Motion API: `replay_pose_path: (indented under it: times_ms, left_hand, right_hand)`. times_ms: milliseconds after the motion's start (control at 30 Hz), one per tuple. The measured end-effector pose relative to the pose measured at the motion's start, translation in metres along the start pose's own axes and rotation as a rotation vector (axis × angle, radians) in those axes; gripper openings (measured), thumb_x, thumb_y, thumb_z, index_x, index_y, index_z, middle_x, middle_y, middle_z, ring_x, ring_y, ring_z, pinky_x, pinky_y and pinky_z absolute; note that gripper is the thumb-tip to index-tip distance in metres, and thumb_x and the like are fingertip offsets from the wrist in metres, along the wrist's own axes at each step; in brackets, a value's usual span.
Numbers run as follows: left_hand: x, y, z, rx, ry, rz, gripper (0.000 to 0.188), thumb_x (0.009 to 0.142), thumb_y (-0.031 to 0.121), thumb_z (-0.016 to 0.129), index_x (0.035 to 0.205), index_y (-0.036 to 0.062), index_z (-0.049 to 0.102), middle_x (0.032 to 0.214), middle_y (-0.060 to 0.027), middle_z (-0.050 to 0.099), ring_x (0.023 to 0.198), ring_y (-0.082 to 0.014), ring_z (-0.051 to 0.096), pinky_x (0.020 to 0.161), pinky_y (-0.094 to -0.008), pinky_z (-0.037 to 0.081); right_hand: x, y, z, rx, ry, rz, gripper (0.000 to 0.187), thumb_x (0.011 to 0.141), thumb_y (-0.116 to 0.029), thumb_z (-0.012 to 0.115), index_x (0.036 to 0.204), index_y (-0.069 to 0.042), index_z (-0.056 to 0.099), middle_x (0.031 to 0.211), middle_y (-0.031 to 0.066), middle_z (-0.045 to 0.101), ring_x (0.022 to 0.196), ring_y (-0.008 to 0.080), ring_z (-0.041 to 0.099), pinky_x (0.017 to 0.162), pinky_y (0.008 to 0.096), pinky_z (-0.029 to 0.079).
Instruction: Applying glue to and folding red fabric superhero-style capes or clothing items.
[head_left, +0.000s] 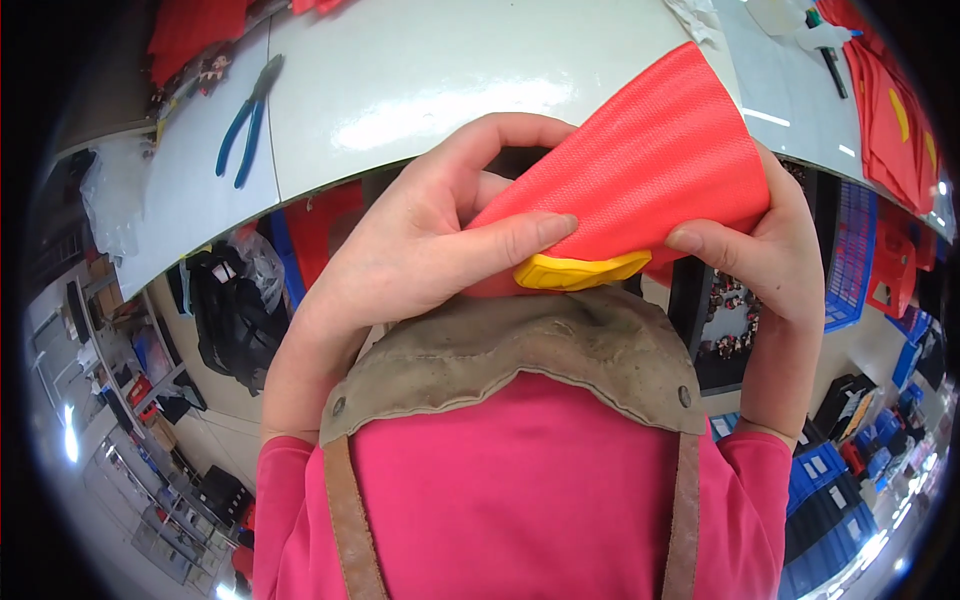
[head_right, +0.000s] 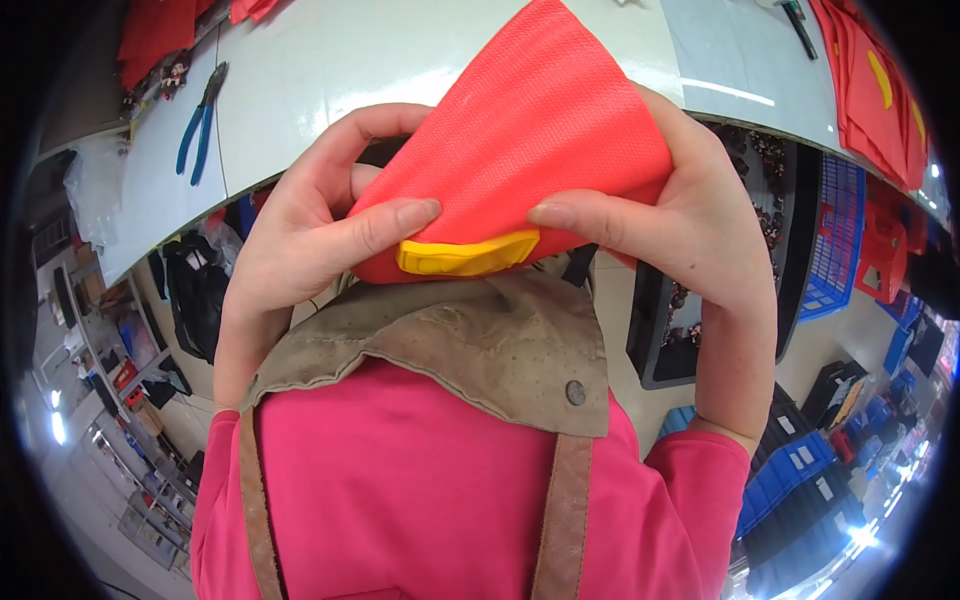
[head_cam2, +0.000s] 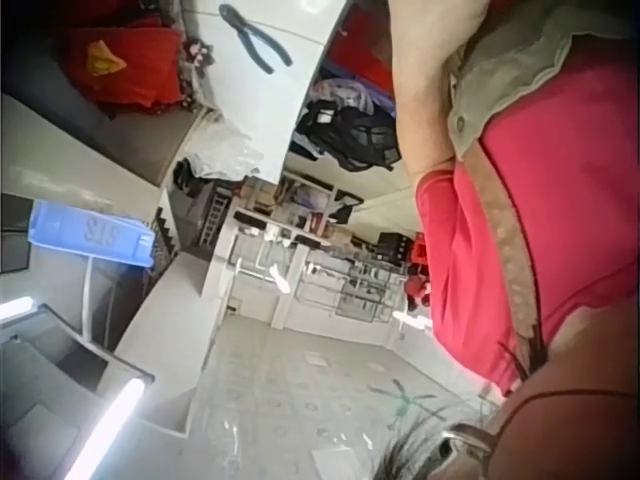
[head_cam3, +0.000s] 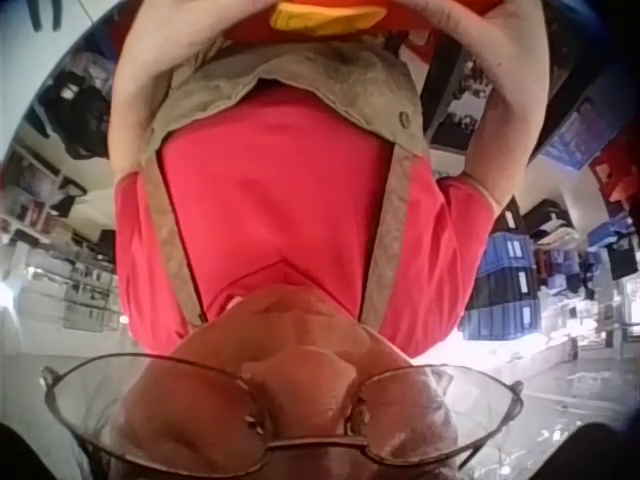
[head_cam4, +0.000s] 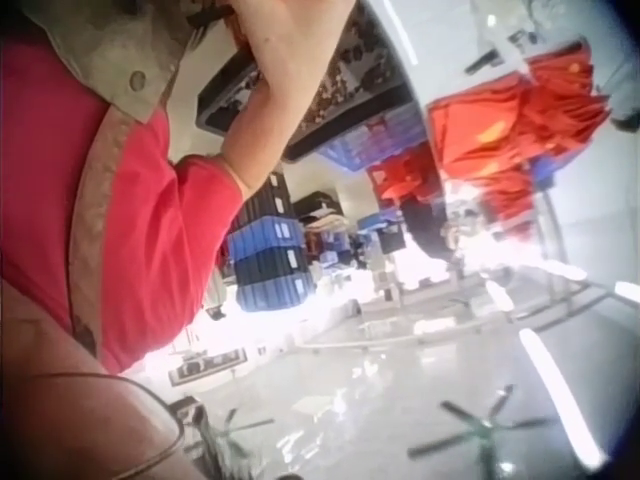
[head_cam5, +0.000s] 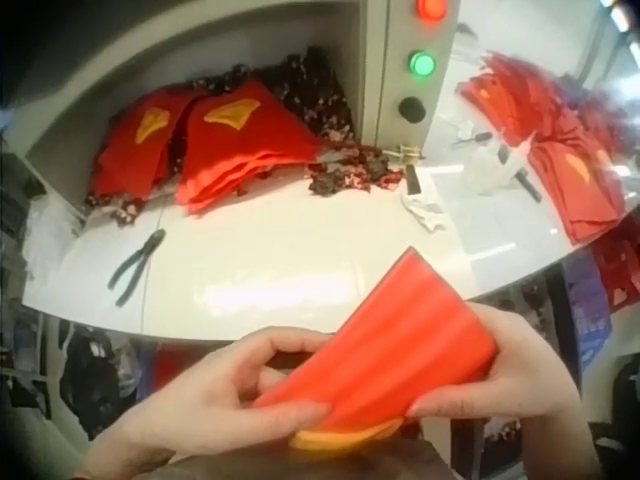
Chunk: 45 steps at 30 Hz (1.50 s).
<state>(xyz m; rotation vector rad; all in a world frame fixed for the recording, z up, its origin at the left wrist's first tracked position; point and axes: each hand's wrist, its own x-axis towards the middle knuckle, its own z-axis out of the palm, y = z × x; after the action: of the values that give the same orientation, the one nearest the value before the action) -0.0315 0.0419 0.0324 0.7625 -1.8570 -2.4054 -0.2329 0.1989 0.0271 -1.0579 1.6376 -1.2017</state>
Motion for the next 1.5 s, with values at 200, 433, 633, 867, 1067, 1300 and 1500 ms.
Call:
replay_pose_path:
  times_ms: [200,433,633,867,1067,1300,1500]
  left_hand:
    - [0.000,0.007,-0.007,0.062,0.014,0.075,0.051,0.089,0.015,0.064,0.131,0.0002,0.040,0.097,-0.0148,0.068,0.095,-0.0145,0.065,0.083,-0.0260,0.050]
    - [-0.003,0.022,-0.013,0.123,0.037,0.095,0.055,0.087,0.005,0.063,0.135,-0.0021,0.036,0.097,-0.0155,0.068,0.095,-0.0157,0.065,0.085,-0.0267,0.049]
    - [-0.002,0.024,-0.016,0.187,0.001,0.072,0.052,0.089,0.018,0.064,0.132,-0.0004,0.041,0.089,-0.0117,0.068,0.086,-0.0114,0.065,0.077,-0.0240,0.050]
    - [0.006,0.030,-0.012,0.124,-0.099,-0.081,0.051,0.090,0.016,0.062,0.133,-0.0014,0.040,0.092,-0.0115,0.069,0.087,-0.0106,0.065,0.079,-0.0229,0.050]
    - [0.014,0.034,-0.005,0.212,-0.051,-0.130,0.048,0.090,0.019,0.063,0.130,-0.0002,0.045,0.080,-0.0043,0.067,0.075,-0.0038,0.061,0.067,-0.0174,0.046]
    - [0.016,0.034,-0.001,0.132,-0.053,-0.116,0.044,0.090,0.019,0.064,0.127,0.0006,0.048,0.077,-0.0024,0.066,0.071,-0.0023,0.059,0.063,-0.0163,0.044]
    - [0.011,0.021,-0.006,0.061,-0.023,-0.073,0.039,0.092,0.023,0.060,0.123,0.0008,0.051,0.081,-0.0045,0.066,0.072,-0.0039,0.057,0.064,-0.0189,0.045]
  right_hand:
    - [0.004,-0.007,0.006,0.094,0.014,0.077,0.067,0.069,-0.015,0.084,0.124,0.003,0.050,0.111,0.0101,0.063,0.102,0.0163,0.060,0.091,0.0307,0.048]
    - [0.010,0.004,0.016,0.135,0.056,-0.063,0.060,0.071,-0.020,0.083,0.119,0.002,0.053,0.103,0.0101,0.066,0.096,0.0165,0.064,0.084,0.0294,0.051]
    - [0.011,0.018,0.017,0.174,0.035,-0.054,0.063,0.071,-0.020,0.083,0.122,0.000,0.051,0.107,0.0093,0.064,0.100,0.0163,0.062,0.088,0.0308,0.049]
    - [0.002,0.024,0.009,0.195,0.067,-0.052,0.061,0.073,-0.017,0.081,0.122,0.000,0.050,0.109,0.0087,0.062,0.101,0.0161,0.060,0.088,0.0291,0.048]
    - [-0.016,0.013,-0.001,-0.384,0.583,-0.428,0.056,0.069,0.003,0.074,0.120,-0.002,0.051,0.114,0.0103,0.058,0.102,0.0209,0.057,0.084,0.0307,0.045]
    - [-0.008,-0.003,0.035,-0.557,0.144,-0.657,0.028,0.064,-0.002,0.078,0.089,-0.009,0.067,0.080,0.0018,0.058,0.072,0.0192,0.054,0.066,0.0297,0.041]
    - [-0.004,-0.004,0.045,-0.598,0.118,-0.695,0.029,0.065,-0.004,0.078,0.093,-0.010,0.069,0.079,-0.0001,0.057,0.071,0.0178,0.054,0.068,0.0302,0.041]
